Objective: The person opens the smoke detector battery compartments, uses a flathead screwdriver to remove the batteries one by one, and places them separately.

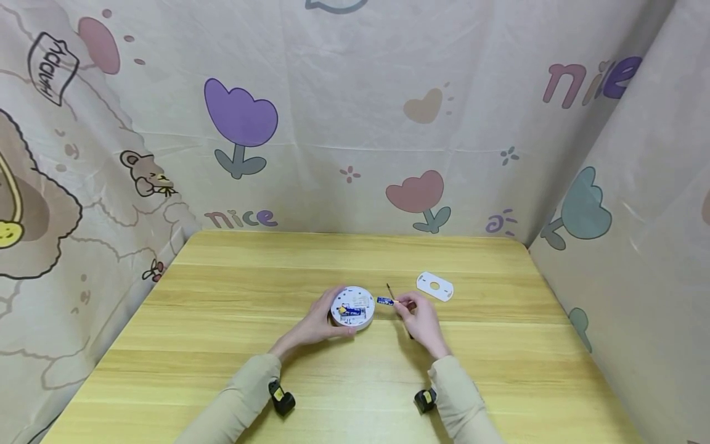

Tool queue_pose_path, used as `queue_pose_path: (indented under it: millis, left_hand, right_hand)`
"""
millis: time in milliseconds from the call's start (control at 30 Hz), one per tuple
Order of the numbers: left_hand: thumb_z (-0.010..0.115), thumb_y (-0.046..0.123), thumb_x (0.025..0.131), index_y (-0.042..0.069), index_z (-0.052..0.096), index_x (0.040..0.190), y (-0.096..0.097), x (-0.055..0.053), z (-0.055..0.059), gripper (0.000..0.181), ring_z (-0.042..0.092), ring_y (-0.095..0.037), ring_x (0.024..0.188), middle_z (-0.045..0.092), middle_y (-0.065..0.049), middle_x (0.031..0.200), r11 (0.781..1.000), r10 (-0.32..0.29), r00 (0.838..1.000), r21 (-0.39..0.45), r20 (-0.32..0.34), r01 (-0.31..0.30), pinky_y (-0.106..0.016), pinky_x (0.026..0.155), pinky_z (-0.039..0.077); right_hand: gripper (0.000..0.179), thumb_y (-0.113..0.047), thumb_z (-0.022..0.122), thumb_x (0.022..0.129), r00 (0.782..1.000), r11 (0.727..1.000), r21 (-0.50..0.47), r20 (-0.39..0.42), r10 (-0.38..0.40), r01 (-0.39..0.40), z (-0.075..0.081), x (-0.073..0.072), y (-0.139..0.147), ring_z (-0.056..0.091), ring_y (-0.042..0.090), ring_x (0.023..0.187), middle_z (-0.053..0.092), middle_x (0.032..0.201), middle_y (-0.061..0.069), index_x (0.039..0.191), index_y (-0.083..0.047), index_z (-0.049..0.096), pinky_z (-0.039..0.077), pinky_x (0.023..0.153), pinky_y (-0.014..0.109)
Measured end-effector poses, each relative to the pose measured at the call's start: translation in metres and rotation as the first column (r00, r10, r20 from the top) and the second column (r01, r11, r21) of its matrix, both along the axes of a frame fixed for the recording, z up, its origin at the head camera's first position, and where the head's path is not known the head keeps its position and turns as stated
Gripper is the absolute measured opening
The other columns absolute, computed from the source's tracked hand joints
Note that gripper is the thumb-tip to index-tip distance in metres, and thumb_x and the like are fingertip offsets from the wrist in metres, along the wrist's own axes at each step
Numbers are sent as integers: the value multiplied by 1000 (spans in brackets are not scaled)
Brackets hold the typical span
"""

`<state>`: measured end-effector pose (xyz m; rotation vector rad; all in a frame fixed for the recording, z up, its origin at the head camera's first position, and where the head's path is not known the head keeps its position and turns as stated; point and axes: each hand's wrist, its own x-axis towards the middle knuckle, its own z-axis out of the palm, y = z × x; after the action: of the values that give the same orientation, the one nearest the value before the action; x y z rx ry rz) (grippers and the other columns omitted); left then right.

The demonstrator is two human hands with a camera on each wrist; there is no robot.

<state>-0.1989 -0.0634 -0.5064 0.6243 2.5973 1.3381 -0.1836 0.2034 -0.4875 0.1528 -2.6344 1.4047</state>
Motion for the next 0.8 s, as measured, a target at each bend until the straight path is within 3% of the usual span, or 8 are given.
queue_pose_path:
  millis: [267, 500, 800]
  left_hand:
    - [89, 38, 73, 9, 23, 159, 0, 1, 1, 112, 25, -44, 151, 29, -18, 164, 1000, -2, 1000, -3, 5, 2, -68, 124, 14]
    - [89, 38, 74, 9, 22, 160, 0, 2, 3, 112, 24, -44, 152, 28, -19, 164, 1000, -2, 1000, -7, 13, 2, -68, 124, 13]
    - [88, 38, 74, 8, 21, 160, 0, 2, 2, 113, 24, -44, 152, 27, -18, 165, 1000, 1, 1000, -6, 20, -1, -69, 123, 13]
  right_hand:
    - [14, -4, 69, 93, 992, 993, -46, 66, -106, 109, -1, -7, 10, 55, 5, 71, 70, 92, 20, 101, 8, 70, 48, 61, 15]
    - [17, -6, 68, 93, 981, 985, -25, 96, -167, 170, -3, -15, 16, 56, 7, 67, 69, 91, 18, 102, 8, 70, 48, 57, 16]
    - [17, -12, 71, 91, 977, 966, 171, 45, -207, 196, -5, -24, 19, 56, 11, 66, 72, 84, 15, 97, 4, 73, 43, 63, 22]
